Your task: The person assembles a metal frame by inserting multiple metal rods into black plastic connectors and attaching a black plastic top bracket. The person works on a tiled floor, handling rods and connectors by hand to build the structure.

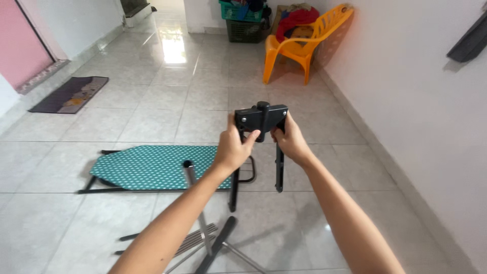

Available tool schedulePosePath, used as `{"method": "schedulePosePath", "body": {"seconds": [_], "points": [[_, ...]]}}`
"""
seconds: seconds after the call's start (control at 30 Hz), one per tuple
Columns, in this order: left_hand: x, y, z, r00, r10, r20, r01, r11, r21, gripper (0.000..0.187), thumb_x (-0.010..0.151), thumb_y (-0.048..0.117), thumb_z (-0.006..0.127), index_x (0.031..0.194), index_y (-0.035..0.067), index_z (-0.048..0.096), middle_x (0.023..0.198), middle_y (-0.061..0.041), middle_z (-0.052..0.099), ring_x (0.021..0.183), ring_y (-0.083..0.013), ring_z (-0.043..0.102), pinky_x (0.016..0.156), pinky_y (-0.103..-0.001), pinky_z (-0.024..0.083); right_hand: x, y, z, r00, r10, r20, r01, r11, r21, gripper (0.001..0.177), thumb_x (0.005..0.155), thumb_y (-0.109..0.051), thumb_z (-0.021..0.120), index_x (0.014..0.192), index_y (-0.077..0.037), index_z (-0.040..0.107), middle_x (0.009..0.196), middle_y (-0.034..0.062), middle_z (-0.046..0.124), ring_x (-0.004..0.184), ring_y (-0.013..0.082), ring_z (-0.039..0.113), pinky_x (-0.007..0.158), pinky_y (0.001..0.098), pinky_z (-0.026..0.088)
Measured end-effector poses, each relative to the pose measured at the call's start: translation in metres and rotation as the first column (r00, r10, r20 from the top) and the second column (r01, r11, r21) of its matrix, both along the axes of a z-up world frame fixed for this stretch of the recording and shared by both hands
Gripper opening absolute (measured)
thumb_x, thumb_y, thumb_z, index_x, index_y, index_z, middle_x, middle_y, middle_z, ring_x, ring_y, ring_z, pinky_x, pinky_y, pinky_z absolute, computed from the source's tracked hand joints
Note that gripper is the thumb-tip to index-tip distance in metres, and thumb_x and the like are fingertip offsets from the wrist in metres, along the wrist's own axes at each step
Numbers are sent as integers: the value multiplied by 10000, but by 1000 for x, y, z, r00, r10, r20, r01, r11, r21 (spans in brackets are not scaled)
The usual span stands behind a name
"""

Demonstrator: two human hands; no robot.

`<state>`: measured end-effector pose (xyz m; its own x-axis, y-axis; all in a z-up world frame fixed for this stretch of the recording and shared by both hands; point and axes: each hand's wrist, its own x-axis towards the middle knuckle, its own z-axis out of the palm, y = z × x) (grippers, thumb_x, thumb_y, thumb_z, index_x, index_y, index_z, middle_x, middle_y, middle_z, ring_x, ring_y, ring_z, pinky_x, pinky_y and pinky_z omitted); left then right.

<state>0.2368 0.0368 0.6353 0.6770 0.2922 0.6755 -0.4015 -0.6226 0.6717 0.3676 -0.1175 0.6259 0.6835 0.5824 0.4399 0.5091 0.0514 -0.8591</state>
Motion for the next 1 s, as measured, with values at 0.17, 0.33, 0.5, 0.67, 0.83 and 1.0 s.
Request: {"method": "schedulePosePath", "body": {"seconds": [0.17,0.33,0.5,0.67,0.83,1.0], "points": [[-45,2,30,975,-47,-217,13,988,-155,580,921,187,716,1359,25,373,788,-140,752,507,-238,732,459,-331,580,-19,31,5,988,-33,151,24,998,64,293,945,104,553,1221,8,528,982,83,642,866,154,602,791,311,527],[-97,28,52,992,-84,-90,74,991,-107,387,908,190,751,1179,-18,568,712,-127,731,464,-181,701,411,-311,556,-65,52,22,939,-221,264,221,975,31,349,957,47,610,1294,-18,546,1082,107,703,836,213,624,736,357,528],[-127,67,63,975,-96,-202,69,988,-138,330,910,184,737,1161,1,625,668,-75,720,443,-158,676,405,-304,540,-100,85,41,916,-250,314,274,961,-35,327,934,8,683,1243,-21,580,1048,141,738,951,246,702,850,387,558],[-135,82,40,959,-144,-246,99,978,-184,243,945,149,703,1109,-15,631,703,-82,700,495,-154,701,441,-294,575,-114,103,36,928,-254,273,294,949,-116,322,942,2,649,1253,-31,575,1110,153,759,1013,260,716,890,398,548],[-129,83,14,953,-160,-257,101,968,-231,209,936,83,669,1102,-35,623,754,-91,723,512,-185,718,464,-316,569,-113,105,19,926,-254,281,293,950,-106,346,929,19,628,1267,-31,571,1104,183,753,1037,288,728,902,407,551],[-123,75,5,949,-133,-284,71,973,-219,199,950,70,651,1115,-40,631,736,-101,724,517,-198,726,476,-324,578,-102,100,5,935,-265,235,305,940,-153,346,932,1,651,1265,-33,564,1085,181,754,1009,300,723,882,405,545]]}}
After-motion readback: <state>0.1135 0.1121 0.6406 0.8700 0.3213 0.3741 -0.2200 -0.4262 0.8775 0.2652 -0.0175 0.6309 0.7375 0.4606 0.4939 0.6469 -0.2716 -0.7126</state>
